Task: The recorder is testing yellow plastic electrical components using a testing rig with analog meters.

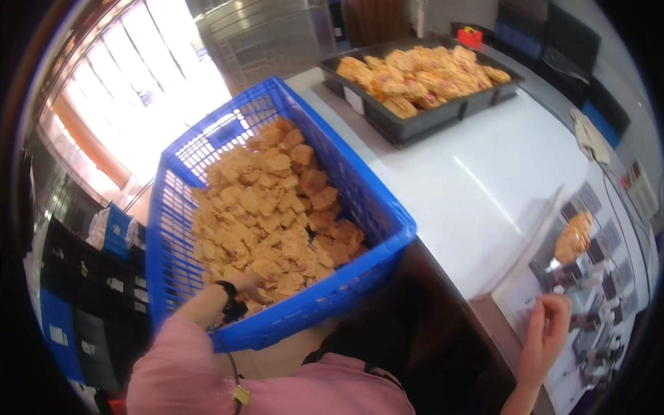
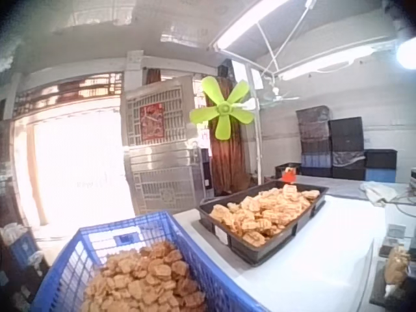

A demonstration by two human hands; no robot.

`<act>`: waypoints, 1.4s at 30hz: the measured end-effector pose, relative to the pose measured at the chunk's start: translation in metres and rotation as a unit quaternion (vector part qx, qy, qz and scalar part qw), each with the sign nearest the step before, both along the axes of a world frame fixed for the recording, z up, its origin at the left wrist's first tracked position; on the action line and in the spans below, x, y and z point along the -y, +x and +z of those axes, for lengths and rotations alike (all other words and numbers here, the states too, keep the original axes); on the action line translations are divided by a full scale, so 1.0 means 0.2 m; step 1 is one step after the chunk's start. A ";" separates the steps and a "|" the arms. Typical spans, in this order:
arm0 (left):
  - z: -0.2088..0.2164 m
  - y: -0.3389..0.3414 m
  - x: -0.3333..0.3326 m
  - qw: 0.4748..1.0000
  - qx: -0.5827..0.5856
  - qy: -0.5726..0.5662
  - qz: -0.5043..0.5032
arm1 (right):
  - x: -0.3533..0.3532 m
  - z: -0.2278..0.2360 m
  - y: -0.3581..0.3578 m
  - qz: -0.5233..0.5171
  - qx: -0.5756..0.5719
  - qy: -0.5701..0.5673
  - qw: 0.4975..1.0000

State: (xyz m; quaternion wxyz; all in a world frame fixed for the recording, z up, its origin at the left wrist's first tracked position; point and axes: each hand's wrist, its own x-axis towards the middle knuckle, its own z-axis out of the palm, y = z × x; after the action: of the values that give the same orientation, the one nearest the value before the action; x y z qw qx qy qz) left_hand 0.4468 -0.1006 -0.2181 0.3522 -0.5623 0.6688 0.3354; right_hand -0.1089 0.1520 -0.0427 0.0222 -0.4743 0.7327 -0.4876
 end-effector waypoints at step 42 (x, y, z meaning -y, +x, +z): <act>1.37 -2.23 -0.24 0.573 -0.685 0.383 0.235 | -0.36 0.03 -0.14 -0.078 0.129 -0.193 0.970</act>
State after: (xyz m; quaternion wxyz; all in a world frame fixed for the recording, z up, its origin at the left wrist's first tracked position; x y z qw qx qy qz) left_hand 0.0000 -0.0518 0.0558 -0.1202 -0.1146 0.3636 0.9166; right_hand -0.1374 0.2243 -0.0372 -0.0130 -0.3441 0.6502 -0.6772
